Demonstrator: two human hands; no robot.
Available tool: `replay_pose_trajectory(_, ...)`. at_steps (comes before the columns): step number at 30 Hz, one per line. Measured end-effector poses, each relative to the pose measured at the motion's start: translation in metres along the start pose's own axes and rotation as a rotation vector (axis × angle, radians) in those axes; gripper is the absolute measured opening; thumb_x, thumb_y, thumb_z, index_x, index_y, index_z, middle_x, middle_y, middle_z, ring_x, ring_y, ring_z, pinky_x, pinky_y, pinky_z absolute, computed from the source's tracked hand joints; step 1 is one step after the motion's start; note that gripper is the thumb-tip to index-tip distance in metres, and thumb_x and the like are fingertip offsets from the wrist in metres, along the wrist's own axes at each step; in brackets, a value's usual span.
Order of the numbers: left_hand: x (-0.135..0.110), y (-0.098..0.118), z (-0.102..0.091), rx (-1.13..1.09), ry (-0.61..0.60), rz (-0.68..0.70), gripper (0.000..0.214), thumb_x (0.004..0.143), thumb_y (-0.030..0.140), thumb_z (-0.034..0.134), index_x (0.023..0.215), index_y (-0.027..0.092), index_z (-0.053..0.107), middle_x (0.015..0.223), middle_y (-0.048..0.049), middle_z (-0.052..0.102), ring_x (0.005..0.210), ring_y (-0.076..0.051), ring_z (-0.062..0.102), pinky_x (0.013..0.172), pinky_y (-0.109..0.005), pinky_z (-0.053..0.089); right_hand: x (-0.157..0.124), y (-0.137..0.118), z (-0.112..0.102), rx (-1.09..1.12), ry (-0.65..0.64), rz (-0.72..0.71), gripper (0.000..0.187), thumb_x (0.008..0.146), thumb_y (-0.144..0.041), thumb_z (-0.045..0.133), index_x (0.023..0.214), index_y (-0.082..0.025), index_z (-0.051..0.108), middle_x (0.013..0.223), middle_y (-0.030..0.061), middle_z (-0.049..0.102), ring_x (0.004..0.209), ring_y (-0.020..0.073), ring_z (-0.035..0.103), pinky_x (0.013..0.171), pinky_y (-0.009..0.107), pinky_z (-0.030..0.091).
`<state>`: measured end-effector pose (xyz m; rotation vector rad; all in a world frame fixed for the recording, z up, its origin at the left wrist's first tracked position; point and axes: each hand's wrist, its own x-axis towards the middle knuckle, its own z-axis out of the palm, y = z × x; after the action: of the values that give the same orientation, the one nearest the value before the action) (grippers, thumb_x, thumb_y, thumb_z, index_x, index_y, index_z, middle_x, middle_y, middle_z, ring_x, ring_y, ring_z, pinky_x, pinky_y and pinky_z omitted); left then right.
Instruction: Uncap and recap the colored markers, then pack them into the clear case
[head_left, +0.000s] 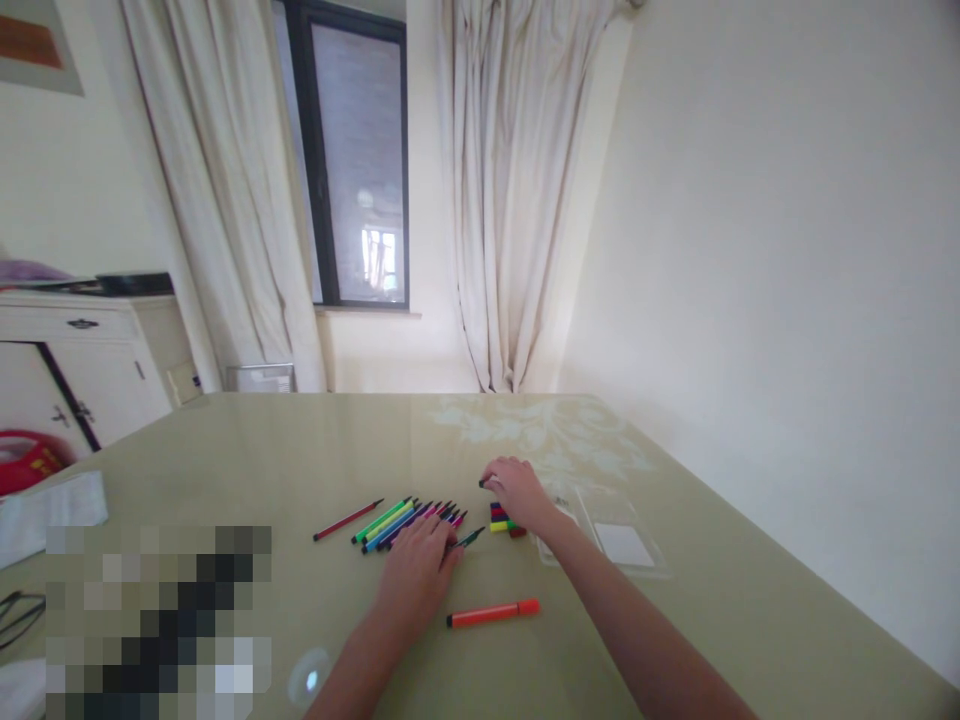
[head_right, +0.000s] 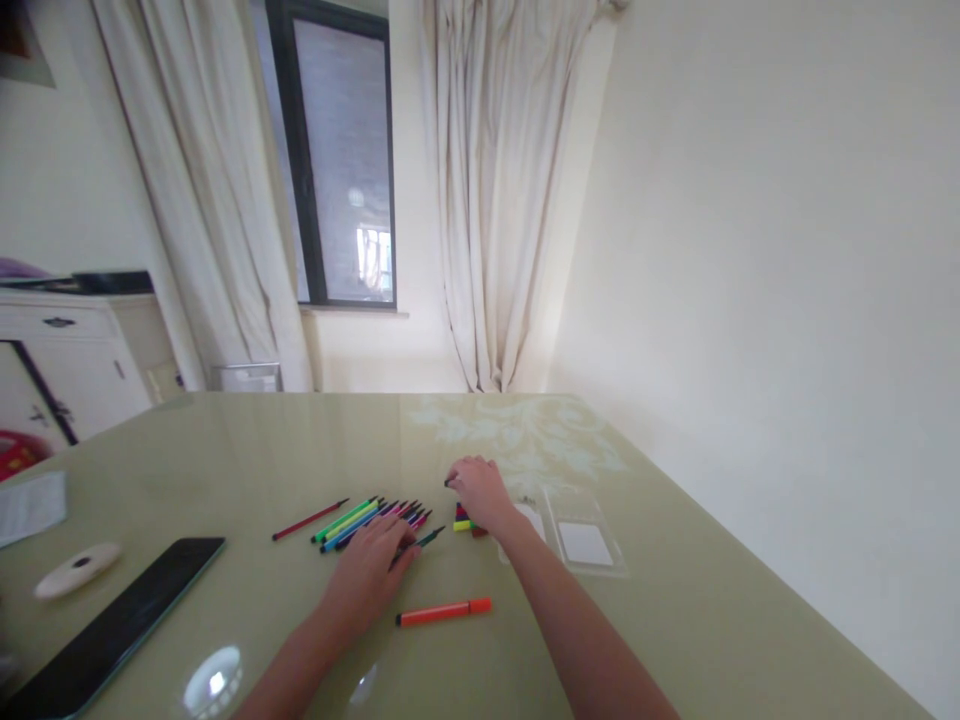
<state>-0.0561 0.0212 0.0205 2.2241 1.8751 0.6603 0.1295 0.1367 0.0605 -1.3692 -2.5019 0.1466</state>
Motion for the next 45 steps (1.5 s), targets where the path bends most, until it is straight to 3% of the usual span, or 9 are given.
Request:
replay_pose_trajectory(5,0.003,0.006,0.001,-0.082,0.040,-0.008,0.019,0.100,0.024,0.047,0.106,0.021,0.064,0.111,-0.0084,0.072,0.108,-0.026,0.066,0.094,-0.041,0.049,-0.052,0.004,-0.003,0.595,0.229,-0.019,0.016,0.097,-0.027,0.053,0.101,-0.022,0.068,0.096,0.0042,0.075,0.092,0.0199,0.068,0.085,0.032,0.050)
replay_pose_trajectory(9,0.001,0.010,0.009,-0.146,0.139,0.046,0.028,0.102,0.024,0.041,0.120,0.023,0.062,0.123,-0.0084,0.068,0.112,-0.023,0.066,0.093,-0.037,0.054,-0.082,0.010,0.005,0.844,0.315,0.034,0.020,0.095,-0.038,0.060,0.102,-0.022,0.070,0.102,0.0065,0.074,0.087,0.0210,0.069,0.081,0.034,0.056)
replay_pose_trajectory(12,-0.003,0.013,0.011,-0.172,0.225,0.126,0.028,0.104,0.031,0.040,0.121,0.027,0.063,0.118,-0.0064,0.069,0.107,-0.022,0.068,0.091,-0.034,0.056,-0.086,0.011,0.007,0.949,0.305,0.019,0.022,0.093,-0.040,0.064,0.103,-0.023,0.073,0.107,0.0078,0.072,0.087,0.0212,0.069,0.078,0.034,0.058)
replay_pose_trajectory(17,-0.007,0.017,0.006,-0.179,0.280,0.186,0.026,0.105,0.035,0.043,0.118,0.029,0.064,0.110,-0.0052,0.070,0.103,-0.021,0.069,0.090,-0.033,0.057,-0.086,0.007,0.000,0.943,0.326,-0.046,0.017,0.094,-0.035,0.065,0.102,-0.025,0.076,0.102,0.0070,0.071,0.090,0.0212,0.068,0.080,0.034,0.057)
replay_pose_trajectory(25,-0.008,0.016,0.003,-0.214,0.244,0.228,0.023,0.104,0.034,0.046,0.120,0.029,0.063,0.109,-0.0042,0.069,0.102,-0.021,0.067,0.090,-0.034,0.056,-0.088,0.002,0.001,0.901,0.318,-0.080,0.014,0.091,-0.030,0.068,0.101,-0.027,0.078,0.103,0.0059,0.073,0.103,0.0228,0.067,0.093,0.037,0.052)
replay_pose_trajectory(31,-0.008,0.016,0.004,-0.297,0.208,0.228,0.022,0.103,0.035,0.050,0.116,0.029,0.067,0.105,-0.0042,0.069,0.097,-0.020,0.067,0.086,-0.031,0.055,-0.088,0.001,0.007,0.990,0.252,0.010,0.017,0.082,-0.034,0.079,0.097,-0.024,0.079,0.092,0.0040,0.078,0.083,0.0211,0.071,0.080,0.034,0.056)
replay_pose_trajectory(45,-0.009,0.019,0.004,-0.440,0.163,0.142,0.020,0.101,0.038,0.055,0.102,0.025,0.070,0.096,-0.0035,0.071,0.091,-0.020,0.066,0.082,-0.030,0.051,-0.088,-0.001,0.011,1.046,0.263,-0.024,0.016,0.079,-0.040,0.083,0.080,-0.024,0.081,0.079,0.0026,0.077,0.078,0.0191,0.070,0.074,0.030,0.054)
